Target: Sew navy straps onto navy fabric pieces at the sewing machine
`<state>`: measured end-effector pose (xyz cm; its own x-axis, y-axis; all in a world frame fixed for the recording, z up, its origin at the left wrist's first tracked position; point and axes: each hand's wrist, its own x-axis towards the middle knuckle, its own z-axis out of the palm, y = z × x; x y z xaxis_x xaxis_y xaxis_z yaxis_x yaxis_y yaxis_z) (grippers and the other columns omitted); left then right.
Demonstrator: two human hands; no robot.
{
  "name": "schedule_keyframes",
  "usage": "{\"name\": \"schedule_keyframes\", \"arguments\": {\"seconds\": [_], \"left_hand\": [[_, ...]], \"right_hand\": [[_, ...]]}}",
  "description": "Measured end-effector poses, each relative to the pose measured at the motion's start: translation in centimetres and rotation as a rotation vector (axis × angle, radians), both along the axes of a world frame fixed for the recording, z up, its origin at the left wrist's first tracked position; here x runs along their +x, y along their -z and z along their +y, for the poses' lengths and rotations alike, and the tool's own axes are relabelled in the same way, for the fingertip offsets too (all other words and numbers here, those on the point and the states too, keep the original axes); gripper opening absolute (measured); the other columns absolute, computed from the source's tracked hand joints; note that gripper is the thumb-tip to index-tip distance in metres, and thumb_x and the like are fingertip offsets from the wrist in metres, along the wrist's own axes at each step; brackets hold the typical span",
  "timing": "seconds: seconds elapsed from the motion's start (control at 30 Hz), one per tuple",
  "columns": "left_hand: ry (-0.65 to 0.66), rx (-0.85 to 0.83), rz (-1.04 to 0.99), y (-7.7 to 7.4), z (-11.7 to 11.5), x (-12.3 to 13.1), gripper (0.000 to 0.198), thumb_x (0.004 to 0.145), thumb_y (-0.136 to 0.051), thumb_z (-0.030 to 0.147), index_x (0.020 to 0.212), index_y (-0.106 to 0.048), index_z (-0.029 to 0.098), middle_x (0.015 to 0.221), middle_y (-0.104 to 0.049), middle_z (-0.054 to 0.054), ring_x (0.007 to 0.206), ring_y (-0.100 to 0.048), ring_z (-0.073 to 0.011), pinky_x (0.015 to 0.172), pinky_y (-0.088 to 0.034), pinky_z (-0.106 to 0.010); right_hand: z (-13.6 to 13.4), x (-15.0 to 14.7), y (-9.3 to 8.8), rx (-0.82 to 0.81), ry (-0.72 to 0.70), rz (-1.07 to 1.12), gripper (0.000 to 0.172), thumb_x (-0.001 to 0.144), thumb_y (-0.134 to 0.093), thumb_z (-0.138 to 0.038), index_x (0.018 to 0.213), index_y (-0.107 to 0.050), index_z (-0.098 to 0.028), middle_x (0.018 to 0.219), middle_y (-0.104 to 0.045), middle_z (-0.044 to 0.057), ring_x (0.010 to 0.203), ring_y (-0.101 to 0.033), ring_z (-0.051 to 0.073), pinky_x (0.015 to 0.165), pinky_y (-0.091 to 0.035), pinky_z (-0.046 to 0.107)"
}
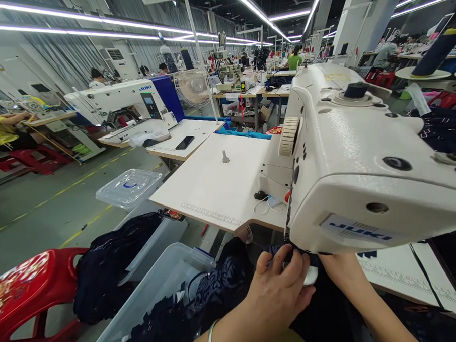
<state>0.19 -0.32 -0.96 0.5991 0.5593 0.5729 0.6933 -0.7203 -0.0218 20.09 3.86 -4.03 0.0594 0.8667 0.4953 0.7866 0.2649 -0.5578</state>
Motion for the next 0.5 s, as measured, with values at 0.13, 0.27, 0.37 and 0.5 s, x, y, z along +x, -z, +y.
{"name": "schedule_keyframes", "arguments": {"seconds": [0.13, 0.27, 0.37, 0.5], "left_hand": [[-0.002, 0.002, 0.002, -0.04, 0.08, -0.02, 0.035, 0.098, -0.050, 0.040, 0.124, -0.061, 0.019, 0.122, -0.064, -0.001, 0.118, -0.050, -0.0189, 0.093, -0.029, -0.035], [-0.002, 0.003, 0.023, 0.01, 0.13, -0.08, 0.037, 0.099, -0.048, 0.041, 0.126, -0.060, 0.019, 0.125, -0.062, -0.001, 0.120, -0.048, -0.0192, 0.095, -0.028, -0.036], [-0.008, 0.006, 0.036, 0.11, 0.12, -0.14, 0.037, 0.099, -0.048, 0.042, 0.126, -0.061, 0.020, 0.126, -0.061, 0.000, 0.121, -0.047, -0.0195, 0.095, -0.028, -0.036], [-0.014, 0.027, 0.050, 0.31, 0.01, -0.31, 0.041, 0.100, -0.045, 0.045, 0.128, -0.060, 0.019, 0.128, -0.060, -0.002, 0.121, -0.047, -0.0200, 0.093, -0.031, -0.035]], "right_hand": [[-0.35, -0.32, -0.33, -0.029, -0.024, 0.021, 0.028, 0.090, -0.045, -0.035, 0.094, -0.070, -0.025, 0.088, -0.074, 0.009, 0.100, -0.065, 0.032, 0.084, -0.055, 0.046], [-0.55, -0.35, -0.53, -0.036, -0.019, 0.023, 0.027, 0.089, -0.047, -0.036, 0.087, -0.071, -0.025, 0.085, -0.074, 0.009, 0.095, -0.066, 0.032, 0.080, -0.056, 0.044], [-0.65, -0.26, -0.39, -0.037, -0.003, 0.004, 0.028, 0.089, -0.046, -0.035, 0.079, -0.070, -0.024, 0.080, -0.074, 0.008, 0.094, -0.066, 0.031, 0.083, -0.055, 0.042], [-0.65, -0.04, -0.02, -0.016, -0.010, -0.010, 0.030, 0.089, -0.045, -0.034, 0.072, -0.068, -0.024, 0.075, -0.073, 0.009, 0.092, -0.066, 0.032, 0.085, -0.054, 0.043]]}}
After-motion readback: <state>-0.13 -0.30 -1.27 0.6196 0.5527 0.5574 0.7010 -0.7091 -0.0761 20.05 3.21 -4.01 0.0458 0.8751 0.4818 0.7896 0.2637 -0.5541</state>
